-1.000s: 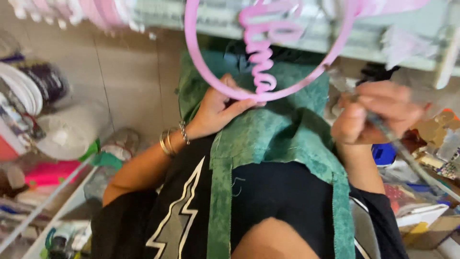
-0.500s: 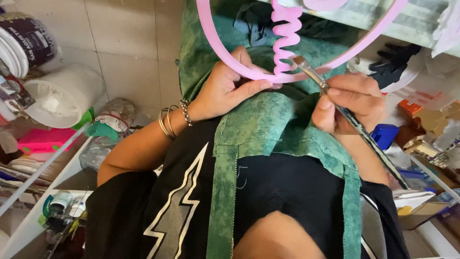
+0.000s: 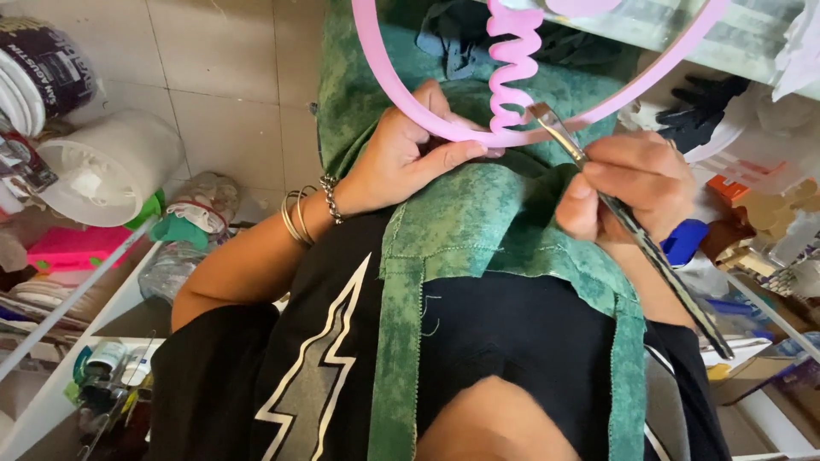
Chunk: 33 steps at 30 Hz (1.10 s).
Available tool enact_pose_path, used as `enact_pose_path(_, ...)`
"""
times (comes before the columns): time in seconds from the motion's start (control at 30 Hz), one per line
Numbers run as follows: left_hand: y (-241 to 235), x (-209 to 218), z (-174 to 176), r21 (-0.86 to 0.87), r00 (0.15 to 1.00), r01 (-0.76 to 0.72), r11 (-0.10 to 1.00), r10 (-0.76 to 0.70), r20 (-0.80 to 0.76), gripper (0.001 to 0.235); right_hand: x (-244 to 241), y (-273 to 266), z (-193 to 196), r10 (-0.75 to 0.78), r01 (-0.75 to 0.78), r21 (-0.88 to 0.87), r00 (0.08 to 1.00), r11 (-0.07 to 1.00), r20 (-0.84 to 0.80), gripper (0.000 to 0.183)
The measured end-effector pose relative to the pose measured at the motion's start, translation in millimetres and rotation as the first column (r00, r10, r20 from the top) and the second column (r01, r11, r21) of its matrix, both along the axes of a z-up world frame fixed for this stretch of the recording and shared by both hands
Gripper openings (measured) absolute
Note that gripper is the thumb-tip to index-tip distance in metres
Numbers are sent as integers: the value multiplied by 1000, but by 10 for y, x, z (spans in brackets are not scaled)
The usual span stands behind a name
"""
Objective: Painting a pink wooden sign with the name 'Alma' using a paintbrush.
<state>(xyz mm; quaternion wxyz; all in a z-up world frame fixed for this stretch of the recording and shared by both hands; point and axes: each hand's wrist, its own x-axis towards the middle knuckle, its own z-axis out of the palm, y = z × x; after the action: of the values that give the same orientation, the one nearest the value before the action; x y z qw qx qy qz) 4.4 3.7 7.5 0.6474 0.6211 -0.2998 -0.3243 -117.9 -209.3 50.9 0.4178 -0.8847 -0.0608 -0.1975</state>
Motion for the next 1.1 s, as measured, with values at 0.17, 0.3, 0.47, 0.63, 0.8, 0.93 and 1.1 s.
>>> enact_pose_path(0.17, -2, -12, -28, 12, 1000, -8, 1000, 8, -8, 19, 138, 40, -103, -1, -2, 29, 996, 1000, 87, 16)
enact_pose_path(0.3, -2, 9, 29, 18, 1000, 9, 1000, -9, -4, 20, 409, 104, -156, -41, -61, 168, 836, 984, 546, 49)
enact_pose_path(0.47, 2, -24, -38, 14, 1000, -3, 1000, 3, -18, 20, 515, 174, -133, -23, -112, 198, 817, 974, 577, 55)
enact_pose_path(0.63, -7, 2, 23, 5, 995, -63, 998, 64, -73, 19, 488, 161, -50, -55, 2, 172, 951, 985, 304, 29)
enact_pose_path(0.8, -1, 3, -3, 40, 1000, 15, 999, -16, 5, 21, 556, 132, -162, -30, -165, 266, 798, 950, 603, 53)
enact_pose_path(0.93, 10, -34, -79, 17, 1000, -16, 1000, 16, -9, 21, 618, 208, 57, 52, -129, 203, 937, 971, 344, 45)
enact_pose_path(1.1, 11, -7, -16, 23, 1000, 11, 1000, -11, -14, 20, 698, 129, 40, 139, -255, 217, 887, 942, 440, 59)
